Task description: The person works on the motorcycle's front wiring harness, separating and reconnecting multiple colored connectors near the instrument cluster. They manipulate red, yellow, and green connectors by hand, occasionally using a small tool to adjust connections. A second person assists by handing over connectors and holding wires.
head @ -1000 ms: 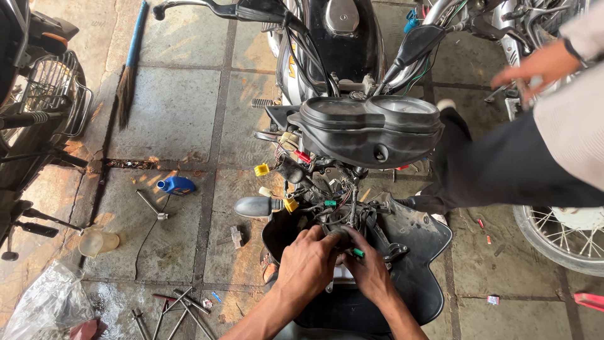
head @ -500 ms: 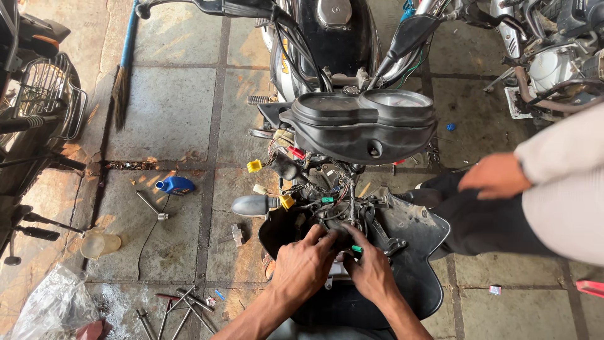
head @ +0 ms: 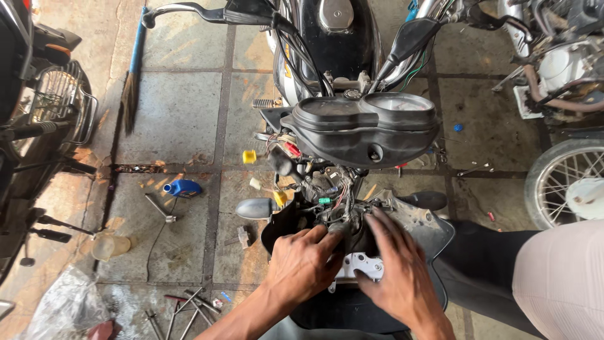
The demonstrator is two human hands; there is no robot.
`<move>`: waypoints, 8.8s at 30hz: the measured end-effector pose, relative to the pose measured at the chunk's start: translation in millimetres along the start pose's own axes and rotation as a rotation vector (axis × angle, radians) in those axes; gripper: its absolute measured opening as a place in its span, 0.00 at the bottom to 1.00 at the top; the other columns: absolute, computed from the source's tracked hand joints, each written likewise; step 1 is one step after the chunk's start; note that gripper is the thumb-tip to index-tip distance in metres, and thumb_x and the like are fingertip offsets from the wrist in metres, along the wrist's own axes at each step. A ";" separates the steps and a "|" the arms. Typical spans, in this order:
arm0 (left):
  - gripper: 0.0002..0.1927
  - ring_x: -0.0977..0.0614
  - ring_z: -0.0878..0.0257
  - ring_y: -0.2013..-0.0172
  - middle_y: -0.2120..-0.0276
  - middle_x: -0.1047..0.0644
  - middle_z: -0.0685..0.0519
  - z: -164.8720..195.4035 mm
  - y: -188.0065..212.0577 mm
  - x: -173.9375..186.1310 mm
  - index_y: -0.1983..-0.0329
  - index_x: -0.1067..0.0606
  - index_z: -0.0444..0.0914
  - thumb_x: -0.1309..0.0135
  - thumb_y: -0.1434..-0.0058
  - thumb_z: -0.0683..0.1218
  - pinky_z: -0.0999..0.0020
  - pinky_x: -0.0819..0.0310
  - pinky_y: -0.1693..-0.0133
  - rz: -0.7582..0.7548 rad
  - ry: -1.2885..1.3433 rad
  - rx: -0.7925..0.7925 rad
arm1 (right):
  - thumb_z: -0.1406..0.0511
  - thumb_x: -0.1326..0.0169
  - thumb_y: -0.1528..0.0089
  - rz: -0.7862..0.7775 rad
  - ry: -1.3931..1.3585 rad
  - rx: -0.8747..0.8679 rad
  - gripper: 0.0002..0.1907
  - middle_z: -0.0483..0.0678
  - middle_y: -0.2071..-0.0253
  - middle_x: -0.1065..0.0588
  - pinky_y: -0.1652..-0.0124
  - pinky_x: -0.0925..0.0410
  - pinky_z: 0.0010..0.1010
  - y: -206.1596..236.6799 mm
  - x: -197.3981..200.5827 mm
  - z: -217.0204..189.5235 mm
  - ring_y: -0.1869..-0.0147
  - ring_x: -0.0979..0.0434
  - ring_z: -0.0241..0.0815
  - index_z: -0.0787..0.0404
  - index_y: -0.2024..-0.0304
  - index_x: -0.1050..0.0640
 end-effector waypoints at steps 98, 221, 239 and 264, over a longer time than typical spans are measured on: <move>0.21 0.18 0.63 0.65 0.65 0.18 0.50 -70.1 -113.4 -137.5 0.53 0.25 0.34 0.44 0.38 0.56 0.69 0.24 0.60 -0.136 1.504 0.666 | 0.52 0.51 0.34 0.310 -0.846 -0.354 0.24 0.49 0.61 0.18 0.57 0.30 0.32 -21.5 -108.0 86.0 0.58 0.22 0.41 0.63 0.48 0.20; 0.35 0.19 0.61 0.48 0.51 0.24 0.52 -44.0 -51.5 -41.8 0.47 0.24 0.34 0.23 0.59 0.44 0.65 0.24 0.45 0.187 0.900 0.259 | 0.61 0.22 0.58 0.115 -1.574 -0.191 0.37 0.50 0.52 0.22 0.45 0.26 0.35 -63.3 -95.5 78.2 0.49 0.21 0.40 0.65 0.50 0.24; 0.21 0.19 0.68 0.54 0.56 0.19 0.53 -41.1 -35.3 -65.2 0.46 0.25 0.34 0.36 0.43 0.39 0.72 0.21 0.50 0.133 1.330 0.558 | 0.62 0.31 0.46 0.048 -1.327 -0.161 0.40 0.46 0.50 0.24 0.47 0.30 0.30 -50.0 -70.8 63.0 0.49 0.25 0.37 0.64 0.34 0.30; 0.15 0.20 0.44 0.58 0.59 0.23 0.45 3.8 -15.9 -36.6 0.50 0.24 0.37 0.39 0.40 0.39 0.55 0.23 0.57 0.275 0.596 0.150 | 0.68 0.39 0.51 0.311 0.057 0.017 0.08 0.48 0.68 0.26 0.60 0.32 0.44 -26.7 -32.4 25.7 0.61 0.24 0.52 0.57 0.72 0.27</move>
Point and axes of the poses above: each hand's wrist, its own y-axis away from the middle knuckle, its own x-axis out of the back of the hand, z = x × y, the point moved 3 cm from there along -y, towards the middle knuckle
